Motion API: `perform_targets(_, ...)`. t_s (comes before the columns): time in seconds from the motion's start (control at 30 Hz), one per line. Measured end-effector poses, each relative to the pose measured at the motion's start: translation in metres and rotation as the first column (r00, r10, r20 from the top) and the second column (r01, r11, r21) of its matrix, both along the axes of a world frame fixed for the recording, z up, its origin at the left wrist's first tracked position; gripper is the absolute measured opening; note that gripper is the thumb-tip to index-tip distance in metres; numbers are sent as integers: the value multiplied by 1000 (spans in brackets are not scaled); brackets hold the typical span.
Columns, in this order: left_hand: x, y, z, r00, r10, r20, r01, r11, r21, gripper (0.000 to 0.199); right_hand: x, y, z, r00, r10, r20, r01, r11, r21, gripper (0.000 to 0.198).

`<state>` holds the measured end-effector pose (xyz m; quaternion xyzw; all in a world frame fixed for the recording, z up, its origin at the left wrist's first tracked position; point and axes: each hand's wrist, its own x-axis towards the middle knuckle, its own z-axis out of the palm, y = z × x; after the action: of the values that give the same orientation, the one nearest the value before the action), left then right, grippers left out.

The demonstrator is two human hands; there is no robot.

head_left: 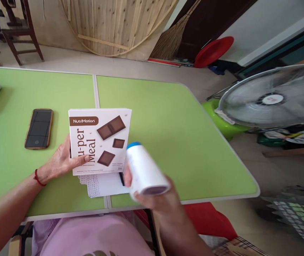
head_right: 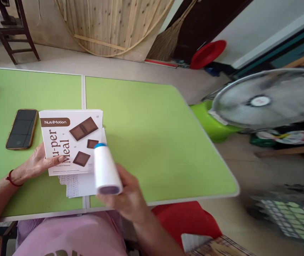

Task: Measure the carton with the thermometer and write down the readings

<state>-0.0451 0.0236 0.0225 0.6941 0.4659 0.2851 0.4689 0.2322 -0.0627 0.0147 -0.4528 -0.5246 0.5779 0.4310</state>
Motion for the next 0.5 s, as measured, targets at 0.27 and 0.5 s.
perform_targets(0.27,-3,2,-4,1000,-7,-4,7,1000,1,65,64,64,2,602,-126,788,-225,921,319,49)
perform_targets(0.5,-2,2,-6,997,8,78,-5,999,-42,69,65,93,-23,448,-105,888,-363,886,288,54)
